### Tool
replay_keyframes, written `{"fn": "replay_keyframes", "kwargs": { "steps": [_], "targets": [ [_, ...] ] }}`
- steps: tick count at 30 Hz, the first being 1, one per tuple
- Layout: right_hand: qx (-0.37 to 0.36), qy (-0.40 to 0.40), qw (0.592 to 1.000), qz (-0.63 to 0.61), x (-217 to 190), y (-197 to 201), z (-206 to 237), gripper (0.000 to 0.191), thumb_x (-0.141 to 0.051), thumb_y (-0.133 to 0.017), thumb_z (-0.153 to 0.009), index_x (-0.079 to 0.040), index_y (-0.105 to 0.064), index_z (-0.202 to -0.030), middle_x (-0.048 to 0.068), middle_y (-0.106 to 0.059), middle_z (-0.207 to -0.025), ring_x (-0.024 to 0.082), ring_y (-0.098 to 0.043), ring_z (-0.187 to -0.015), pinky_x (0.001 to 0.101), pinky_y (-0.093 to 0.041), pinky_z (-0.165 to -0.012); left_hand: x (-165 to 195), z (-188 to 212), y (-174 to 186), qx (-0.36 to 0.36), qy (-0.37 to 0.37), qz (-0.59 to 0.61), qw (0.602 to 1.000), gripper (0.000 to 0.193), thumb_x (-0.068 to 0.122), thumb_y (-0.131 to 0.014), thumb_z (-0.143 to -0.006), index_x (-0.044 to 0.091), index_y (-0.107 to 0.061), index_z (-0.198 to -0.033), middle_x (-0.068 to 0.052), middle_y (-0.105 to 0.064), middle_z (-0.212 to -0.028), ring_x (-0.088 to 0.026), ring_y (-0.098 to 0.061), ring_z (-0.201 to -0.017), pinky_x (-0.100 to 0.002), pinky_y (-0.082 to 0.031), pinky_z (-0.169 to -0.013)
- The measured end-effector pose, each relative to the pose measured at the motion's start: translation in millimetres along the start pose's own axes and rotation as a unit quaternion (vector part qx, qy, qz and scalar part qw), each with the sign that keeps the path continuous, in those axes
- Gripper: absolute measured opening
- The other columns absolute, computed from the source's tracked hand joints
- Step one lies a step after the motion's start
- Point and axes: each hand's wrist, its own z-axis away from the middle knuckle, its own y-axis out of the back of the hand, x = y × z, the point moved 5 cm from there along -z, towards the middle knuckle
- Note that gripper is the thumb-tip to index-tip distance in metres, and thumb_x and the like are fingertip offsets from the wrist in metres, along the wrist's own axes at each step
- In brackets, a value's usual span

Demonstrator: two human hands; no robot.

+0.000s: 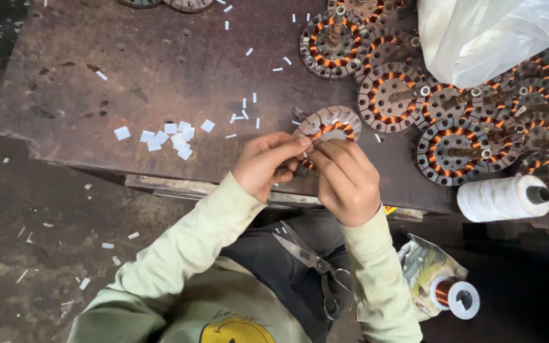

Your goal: The person cuts small white paper pieces using scissors and places them into the slots of a circular motor stator. They use a screwdriver to press the paper into place and repeat the process on multiple stators.

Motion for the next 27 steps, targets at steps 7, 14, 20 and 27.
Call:
{"fn": "replay_keyframes", "kwargs": {
  "steps": [7,14,20,27],
  "targets": [
    [0.042,-0.117,0.991,-0.040,33,11,-13,0.023,0.016,-0.067,-0.089,0.002,-0.068,-0.106,0.012,-0.071,-0.104,0.029,-0.069,-0.097,0.0356,-0.055,-0.088,37,19,-9,0.132,-0.416,-0.401,0.806,0.056,0.022,-0.081,-0.088,-0.005,-0.060,-0.131,-0.007,-0.063,-0.109,-0.016,-0.063,-0.096,-0.027,-0.052,-0.084],
    [-0.042,-0.079,0.994,-0.061,46,5,-22,0.030,0.015,-0.061,-0.076,0.002,-0.071,-0.102,0.013,-0.072,-0.104,0.031,-0.069,-0.097,0.0366,-0.055,-0.088,-10,-27,-2,0.006,-0.257,-0.181,0.949,0.035,0.018,-0.073,-0.099,-0.001,-0.064,-0.128,-0.002,-0.072,-0.111,-0.007,-0.063,-0.102,-0.026,-0.053,-0.092],
    [-0.069,-0.064,0.994,-0.057,51,4,-25,0.027,0.014,-0.062,-0.075,0.003,-0.070,-0.100,0.014,-0.070,-0.102,0.032,-0.070,-0.099,0.0372,-0.056,-0.089,-21,-36,1,-0.008,-0.205,-0.076,0.976,0.031,0.012,-0.076,-0.095,-0.001,-0.066,-0.120,0.001,-0.070,-0.105,-0.006,-0.062,-0.095,-0.024,-0.053,-0.085],
    [-0.107,-0.098,0.984,-0.102,58,1,-30,0.030,0.013,-0.059,-0.071,0.002,-0.070,-0.097,0.014,-0.072,-0.102,0.029,-0.072,-0.097,0.0354,-0.057,-0.087,-20,-40,-4,-0.001,-0.178,-0.039,0.983,0.029,0.009,-0.080,-0.091,-0.001,-0.068,-0.116,0.001,-0.070,-0.101,-0.006,-0.063,-0.092,-0.024,-0.052,-0.082]
  ]
}}
